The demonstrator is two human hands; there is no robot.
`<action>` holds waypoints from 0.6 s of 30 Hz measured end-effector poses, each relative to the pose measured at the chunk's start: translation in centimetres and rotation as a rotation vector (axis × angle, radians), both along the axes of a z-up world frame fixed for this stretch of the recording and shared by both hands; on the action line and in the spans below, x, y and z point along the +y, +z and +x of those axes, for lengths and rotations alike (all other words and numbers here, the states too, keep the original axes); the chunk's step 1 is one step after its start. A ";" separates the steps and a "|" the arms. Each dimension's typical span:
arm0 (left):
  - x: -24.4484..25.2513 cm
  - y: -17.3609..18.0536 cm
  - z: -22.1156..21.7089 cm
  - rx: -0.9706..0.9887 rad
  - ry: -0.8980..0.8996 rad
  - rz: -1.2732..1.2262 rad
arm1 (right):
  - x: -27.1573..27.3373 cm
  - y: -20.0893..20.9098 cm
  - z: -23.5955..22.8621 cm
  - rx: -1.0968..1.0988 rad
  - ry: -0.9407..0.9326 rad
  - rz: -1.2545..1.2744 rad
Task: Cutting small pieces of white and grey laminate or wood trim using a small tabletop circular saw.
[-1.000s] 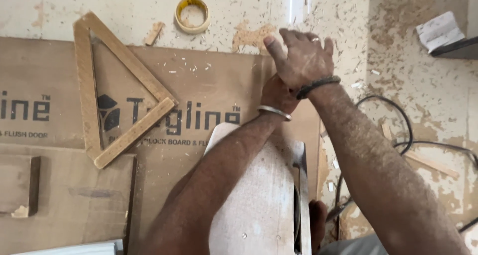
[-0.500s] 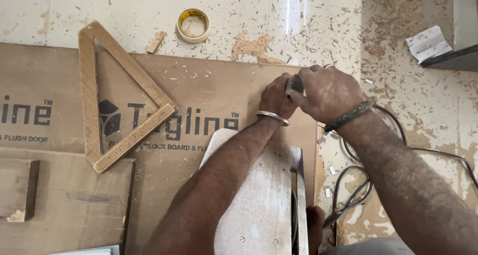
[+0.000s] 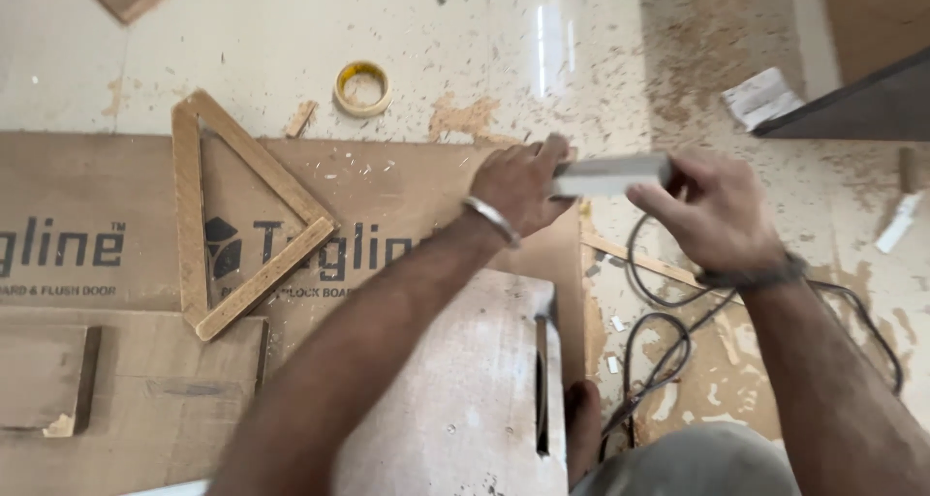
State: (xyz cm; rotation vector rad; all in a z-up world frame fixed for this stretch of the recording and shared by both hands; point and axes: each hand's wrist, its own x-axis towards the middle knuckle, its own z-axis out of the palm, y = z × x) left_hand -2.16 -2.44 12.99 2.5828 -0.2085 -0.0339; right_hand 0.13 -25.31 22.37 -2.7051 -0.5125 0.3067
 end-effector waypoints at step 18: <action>-14.7 24.9 -24.6 -0.071 -0.344 0.452 | -16.6 9.1 -26.0 0.065 -0.094 0.910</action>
